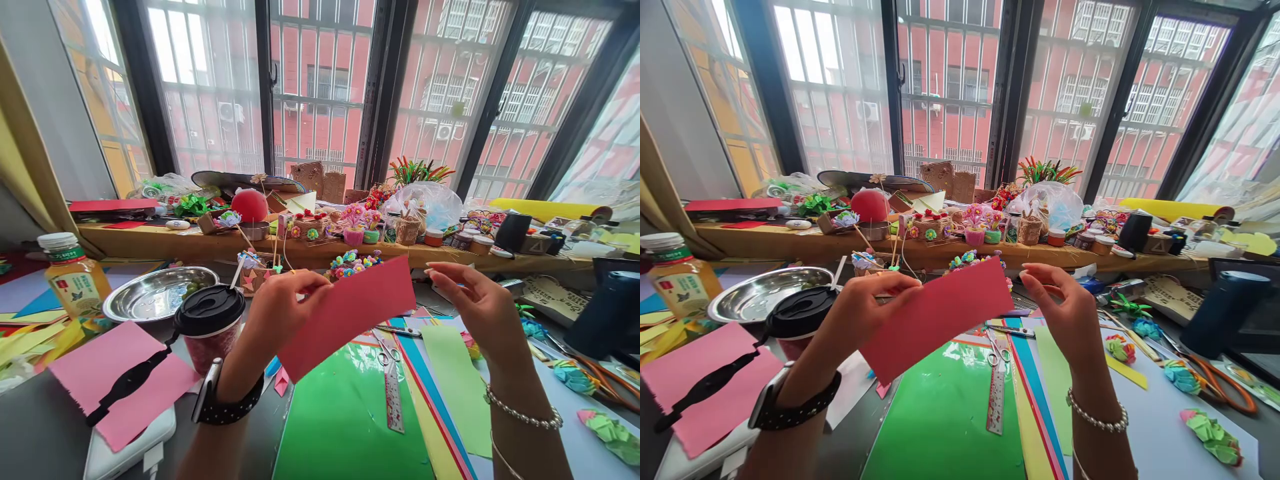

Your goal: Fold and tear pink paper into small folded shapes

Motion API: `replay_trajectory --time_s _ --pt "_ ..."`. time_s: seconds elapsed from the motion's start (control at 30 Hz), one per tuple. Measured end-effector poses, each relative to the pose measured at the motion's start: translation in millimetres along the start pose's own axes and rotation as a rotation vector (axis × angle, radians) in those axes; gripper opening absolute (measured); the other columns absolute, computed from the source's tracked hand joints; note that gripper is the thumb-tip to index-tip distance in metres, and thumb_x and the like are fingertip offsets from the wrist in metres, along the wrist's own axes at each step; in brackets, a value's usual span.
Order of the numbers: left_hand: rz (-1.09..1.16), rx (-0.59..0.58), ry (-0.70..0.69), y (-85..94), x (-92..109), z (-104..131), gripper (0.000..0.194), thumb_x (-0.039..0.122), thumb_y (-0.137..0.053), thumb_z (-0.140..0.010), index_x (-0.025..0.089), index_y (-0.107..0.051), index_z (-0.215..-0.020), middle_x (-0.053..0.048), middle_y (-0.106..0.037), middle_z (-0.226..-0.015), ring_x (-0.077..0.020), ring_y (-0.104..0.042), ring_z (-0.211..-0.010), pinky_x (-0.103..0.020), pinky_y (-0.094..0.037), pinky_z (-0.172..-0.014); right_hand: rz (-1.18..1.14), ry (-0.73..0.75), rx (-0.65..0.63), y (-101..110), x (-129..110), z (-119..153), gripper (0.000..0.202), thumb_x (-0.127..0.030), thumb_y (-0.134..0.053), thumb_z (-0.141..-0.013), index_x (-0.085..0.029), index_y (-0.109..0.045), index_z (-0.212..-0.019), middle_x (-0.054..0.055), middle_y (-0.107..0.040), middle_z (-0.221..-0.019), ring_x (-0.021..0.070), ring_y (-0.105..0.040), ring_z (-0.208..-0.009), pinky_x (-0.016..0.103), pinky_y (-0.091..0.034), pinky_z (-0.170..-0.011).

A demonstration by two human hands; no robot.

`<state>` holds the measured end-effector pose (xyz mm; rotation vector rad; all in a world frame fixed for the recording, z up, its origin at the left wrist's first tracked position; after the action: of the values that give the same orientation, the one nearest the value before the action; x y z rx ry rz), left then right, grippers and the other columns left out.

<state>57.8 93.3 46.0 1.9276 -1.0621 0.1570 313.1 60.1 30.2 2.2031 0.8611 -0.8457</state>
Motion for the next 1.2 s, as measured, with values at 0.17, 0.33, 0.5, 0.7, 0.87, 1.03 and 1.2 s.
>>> replay_trajectory --time_s 0.17,0.33,0.5,0.7,0.87,1.03,1.2 --pt "0.480 0.217 0.198 12.0 -25 1 0.022 0.037 -0.060 -0.071 0.017 -0.066 -0.076 -0.001 -0.068 -0.075 -0.0140 -0.060 -0.066 -0.021 -0.042 -0.054 -0.197 -0.092 -0.181 -21 9 -1 0.043 -0.050 -0.056 -0.071 -0.017 -0.061 -0.099 0.011 -0.067 -0.095 0.0239 -0.060 -0.091 0.037 -0.048 -0.079" --pt "0.823 0.261 0.322 -0.9 -31 6 0.018 0.034 -0.066 -0.066 0.018 -0.066 -0.074 0.002 -0.065 -0.066 -0.0097 -0.056 -0.057 -0.018 -0.040 -0.050 -0.381 -0.156 -0.571 -77 -11 22 0.032 -0.037 -0.060 -0.073 -0.018 -0.062 -0.099 0.008 -0.066 -0.100 0.0198 -0.062 -0.090 0.031 -0.050 -0.078" --pt "0.860 0.184 0.319 -18.2 -28 1 0.021 0.036 -0.062 -0.069 0.017 -0.064 -0.077 0.000 -0.064 -0.068 -0.0110 -0.056 -0.059 -0.020 -0.042 -0.051 -0.614 -0.213 -0.399 -76 -10 20 0.017 -0.032 -0.063 -0.071 -0.019 -0.069 -0.079 0.002 -0.070 -0.076 0.0152 -0.064 -0.069 0.027 -0.052 -0.067" --pt "0.424 0.267 0.028 -14.9 -4 -1 0.056 0.035 -0.062 -0.070 0.017 -0.044 -0.119 -0.013 -0.047 -0.120 -0.0227 -0.050 -0.102 -0.036 -0.044 -0.082 -0.449 -0.141 -0.107 -47 -10 17 0.008 -0.030 -0.065 -0.068 -0.022 -0.068 -0.069 -0.002 -0.068 -0.063 0.0128 -0.060 -0.059 0.023 -0.049 -0.058" --pt "0.340 0.170 -0.066 -31.1 22 9 0.087 0.042 -0.065 -0.065 0.019 -0.017 -0.134 -0.014 -0.028 -0.135 -0.0302 -0.030 -0.122 -0.045 -0.032 -0.096 -0.229 -0.005 -0.099 -46 -33 25 0.014 -0.033 -0.063 -0.068 -0.020 -0.062 -0.062 -0.001 -0.064 -0.058 0.0137 -0.057 -0.055 0.024 -0.046 -0.056" --pt "0.735 -0.056 0.026 -54.8 26 10 0.091 0.039 -0.067 -0.064 0.023 -0.011 -0.135 -0.013 -0.034 -0.133 -0.0300 -0.036 -0.118 -0.042 -0.035 -0.094 -0.078 0.110 -0.163 -54 -53 34 0.018 -0.033 -0.062 -0.069 -0.019 -0.057 -0.059 -0.002 -0.058 -0.056 0.0137 -0.053 -0.055 0.024 -0.041 -0.054" --pt "1.123 -0.268 0.191 -74.9 33 12 0.068 0.036 -0.069 -0.063 0.017 -0.036 -0.119 -0.011 -0.054 -0.109 -0.0262 -0.052 -0.100 -0.032 -0.044 -0.078 -0.118 0.154 -0.302 -70 -58 41 0.019 -0.034 -0.062 -0.069 -0.019 -0.054 -0.060 -0.001 -0.058 -0.058 0.0140 -0.051 -0.056 0.024 -0.040 -0.054"
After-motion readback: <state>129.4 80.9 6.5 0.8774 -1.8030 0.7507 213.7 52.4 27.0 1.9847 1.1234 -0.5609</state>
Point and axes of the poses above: each hand's wrist, its own z-axis away from the middle knuckle, its own y-axis out of the back of the hand, x = y × z, the point moved 10 cm from there along -z, towards the middle knuckle
